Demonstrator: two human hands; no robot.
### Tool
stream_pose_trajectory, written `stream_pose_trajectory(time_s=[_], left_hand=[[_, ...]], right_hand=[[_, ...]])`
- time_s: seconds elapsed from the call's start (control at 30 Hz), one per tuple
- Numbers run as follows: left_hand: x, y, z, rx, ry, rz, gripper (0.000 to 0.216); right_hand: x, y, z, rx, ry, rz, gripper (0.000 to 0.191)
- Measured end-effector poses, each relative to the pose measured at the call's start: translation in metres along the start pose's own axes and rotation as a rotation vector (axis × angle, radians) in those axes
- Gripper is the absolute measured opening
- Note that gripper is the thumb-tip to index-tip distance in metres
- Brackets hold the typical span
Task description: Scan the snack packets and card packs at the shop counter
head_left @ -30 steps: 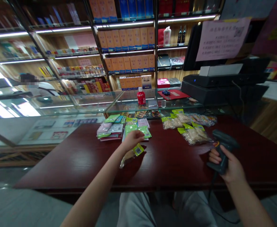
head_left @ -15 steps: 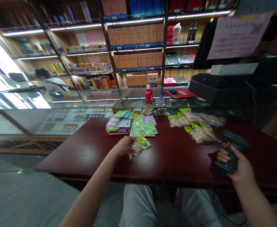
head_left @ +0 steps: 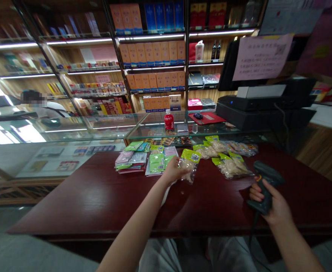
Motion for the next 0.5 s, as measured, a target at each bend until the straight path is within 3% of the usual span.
stream_pose_trajectory(time_s=[0.1,0.2,0.37,0.5], left_hand=[[0.021,0.048,0.009,-0.228,0.037,-0.047,0.053],[0.036,0.079,0.016,-0.344,0.07,-0.076,0.053],[0.041,0.092,0.027,-0.368,0.149,-0.155,0.045],[0.038,0.093,0.034,-0.368,0.167,-0.145,0.043]], right_hand=[[0.002,0.001,-0.001,0.007,-0.009,0.01,0.03],[0.002,0.002,-0.001,-0.005,-0.029,0.013,0.028],[-0.001,0.005,-0.001,-0.041,-0.056,0.002,0.028],[-0.003,0.006,-0.001,-0.046,-0.057,-0.011,0.029]])
Point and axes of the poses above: each hand's wrist, its own x-axis towards the middle knuckle, its own y-axis out of the palm, z = x × y, the point moved 5 cm from there along x, towards the middle knuckle, and after that the axes turned 9 degrees about -z, right-handed, at the moved point
